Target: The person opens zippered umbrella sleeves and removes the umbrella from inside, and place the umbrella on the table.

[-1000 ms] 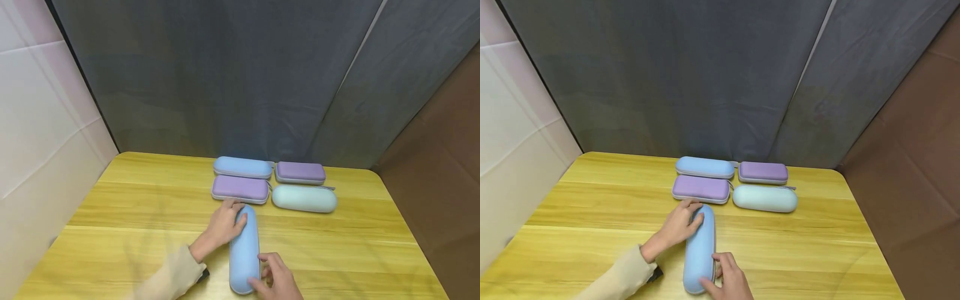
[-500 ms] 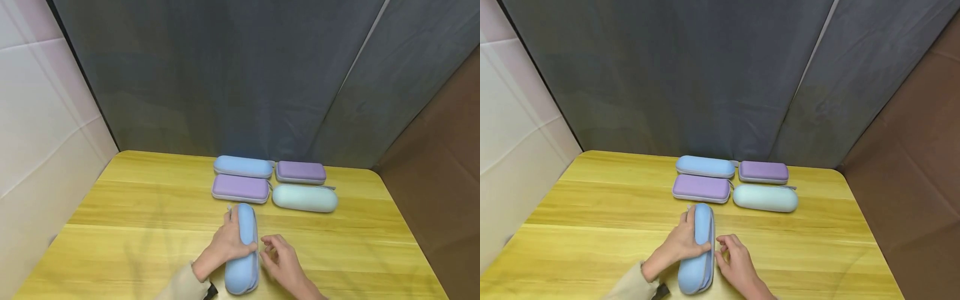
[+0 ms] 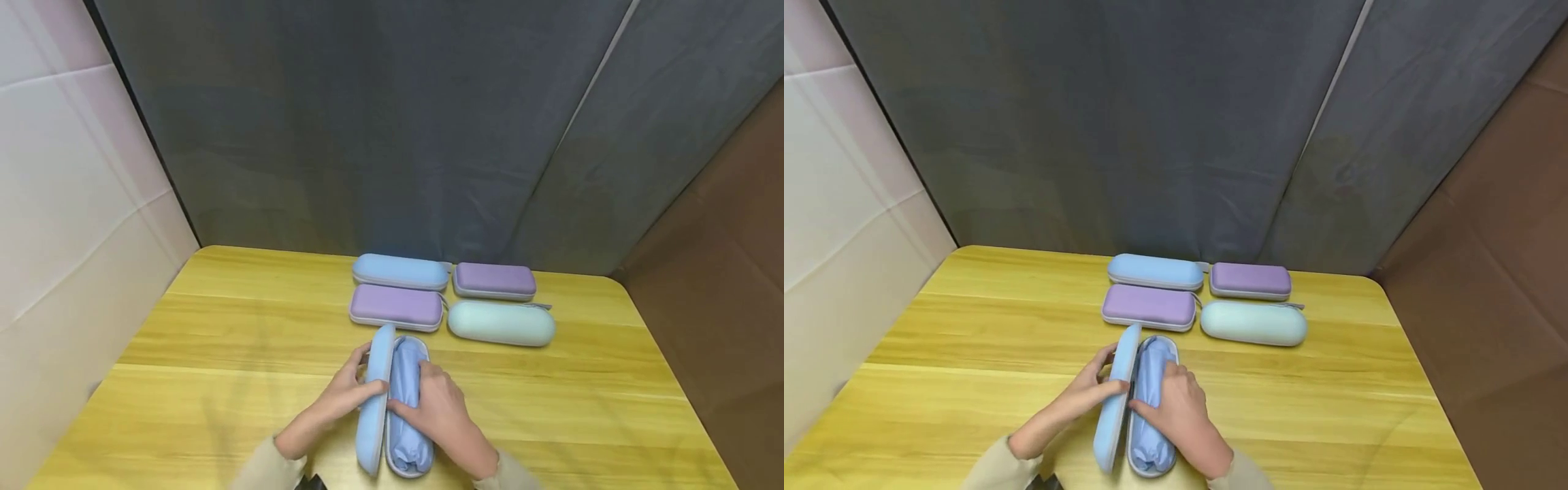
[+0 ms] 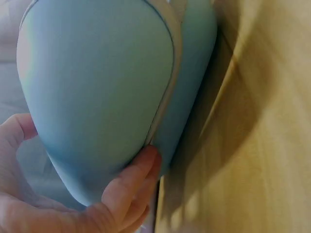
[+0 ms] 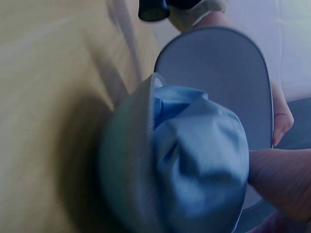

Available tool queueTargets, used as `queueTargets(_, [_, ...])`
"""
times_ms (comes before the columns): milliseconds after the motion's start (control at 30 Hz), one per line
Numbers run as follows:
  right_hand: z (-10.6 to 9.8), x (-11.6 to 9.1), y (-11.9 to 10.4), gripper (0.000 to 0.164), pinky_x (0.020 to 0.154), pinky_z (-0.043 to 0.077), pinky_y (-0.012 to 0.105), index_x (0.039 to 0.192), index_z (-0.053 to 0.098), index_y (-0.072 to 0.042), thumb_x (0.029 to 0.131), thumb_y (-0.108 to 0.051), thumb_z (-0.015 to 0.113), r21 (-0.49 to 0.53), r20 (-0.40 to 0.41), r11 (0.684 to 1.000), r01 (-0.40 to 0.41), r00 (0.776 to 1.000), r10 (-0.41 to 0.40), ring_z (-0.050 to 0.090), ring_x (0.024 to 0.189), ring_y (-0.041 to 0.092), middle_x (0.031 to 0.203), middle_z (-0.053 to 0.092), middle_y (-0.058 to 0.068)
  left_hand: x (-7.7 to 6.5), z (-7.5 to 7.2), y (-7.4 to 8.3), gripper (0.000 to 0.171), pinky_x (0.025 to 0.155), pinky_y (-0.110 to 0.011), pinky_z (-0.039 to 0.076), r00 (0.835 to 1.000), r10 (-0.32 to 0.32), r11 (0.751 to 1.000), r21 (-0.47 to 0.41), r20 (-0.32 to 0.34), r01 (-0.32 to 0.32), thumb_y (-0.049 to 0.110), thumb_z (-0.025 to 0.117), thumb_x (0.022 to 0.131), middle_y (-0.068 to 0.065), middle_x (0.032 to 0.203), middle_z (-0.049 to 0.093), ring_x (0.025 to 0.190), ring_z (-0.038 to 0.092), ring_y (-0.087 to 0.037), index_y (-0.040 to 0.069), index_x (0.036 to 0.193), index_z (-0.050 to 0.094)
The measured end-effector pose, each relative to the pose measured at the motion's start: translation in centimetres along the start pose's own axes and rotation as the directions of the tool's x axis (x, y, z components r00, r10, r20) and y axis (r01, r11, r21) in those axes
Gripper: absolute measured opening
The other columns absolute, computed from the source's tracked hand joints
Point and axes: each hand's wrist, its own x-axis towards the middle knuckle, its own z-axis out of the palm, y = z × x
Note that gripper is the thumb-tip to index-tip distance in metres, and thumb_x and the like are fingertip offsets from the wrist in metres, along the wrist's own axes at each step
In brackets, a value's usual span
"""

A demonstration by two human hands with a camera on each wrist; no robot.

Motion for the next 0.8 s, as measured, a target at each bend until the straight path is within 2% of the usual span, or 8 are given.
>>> queueTargets(133, [0.2, 0.9, -1.2, 0.082, 0.05, 0.048, 0.034, 0.112, 0.049, 0.013, 0.062, -0.043, 0.083, -0.072, 0.038, 0.996, -0.043, 0.998, 0.046, 0.058, 0.065, 0.026, 0.076, 0.057, 0.013, -0.4, -0.9, -0.5, 0.077, 0.074, -0.045, 0.053, 0.995, -0.087, 0.989, -0.112, 0.047, 0.092, 0.015, 0.06, 0.078, -0.03, 0.132, 0.039, 0.098, 0.056, -0.03, 0.001, 0.144, 0.022])
queueTargets(233, [0.2, 1.4, -1.8, 0.086, 0.047, 0.046, 0.034, 0.116, 0.044, 0.014, 0.06, -0.037, 0.085, -0.093, 0.086, 0.992, -0.089, 0.992, 0.097, 0.058, 0.06, 0.028, 0.072, 0.057, 0.015, -0.5, -1.4, -0.8, 0.077, 0.077, -0.047, 0.053, 0.988, -0.109, 0.973, -0.189, 0.11, 0.129, 0.014, 0.058, 0.081, -0.034, 0.132, 0.039, 0.098, 0.058, -0.031, 0.0, 0.145, 0.016])
queueTargets(333, [0.3, 1.8, -2.1, 0.087, 0.044, 0.045, 0.034, 0.119, 0.04, 0.014, 0.06, -0.029, 0.086, -0.076, 0.102, 0.987, -0.138, 0.984, 0.146, 0.057, 0.056, 0.028, 0.07, 0.056, 0.016, -0.6, -1.7, -1.1, 0.078, 0.079, -0.047, 0.053, 0.979, -0.129, 0.965, -0.206, 0.156, 0.16, 0.015, 0.057, 0.083, -0.032, 0.124, 0.047, 0.095, 0.061, -0.03, -0.002, 0.145, 0.013])
queueTargets(467, [0.6, 2.2, -1.7, 0.083, 0.046, 0.045, 0.036, 0.12, 0.036, 0.01, 0.059, -0.022, 0.084, -0.012, 0.087, 0.981, -0.192, 0.977, 0.192, 0.056, 0.056, 0.028, 0.071, 0.056, 0.017, -0.6, -1.6, -1.1, 0.076, 0.077, -0.046, 0.054, 0.973, -0.147, 0.964, -0.196, 0.178, 0.182, 0.019, 0.057, 0.084, -0.024, 0.112, 0.056, 0.089, 0.064, -0.029, -0.004, 0.143, 0.016])
queueTargets(667, [0.4, 2.2, -0.4, 0.089, 0.052, 0.048, 0.037, 0.132, 0.031, 0.009, 0.062, -0.02, 0.078, 0.129, 0.129, 0.962, -0.24, 0.966, 0.223, 0.057, 0.065, 0.027, 0.082, 0.059, 0.02, -0.5, -1.2, -1.0, 0.072, 0.074, -0.043, 0.055, 0.976, -0.125, 0.968, -0.195, 0.181, 0.16, 0.021, 0.058, 0.085, -0.018, 0.104, 0.062, 0.084, 0.066, -0.029, -0.005, 0.141, 0.021])
queueTargets(800, [0.0, 2.1, 0.1, 0.087, 0.053, 0.049, 0.034, 0.135, 0.031, 0.007, 0.064, -0.017, 0.076, 0.218, 0.141, 0.942, -0.255, 0.963, 0.228, 0.057, 0.069, 0.026, 0.087, 0.059, 0.021, -0.4, -1.0, -1.0, 0.07, 0.072, -0.042, 0.055, 0.979, -0.113, 0.968, -0.202, 0.172, 0.147, 0.021, 0.058, 0.086, -0.017, 0.102, 0.063, 0.082, 0.066, -0.03, -0.005, 0.14, 0.023])
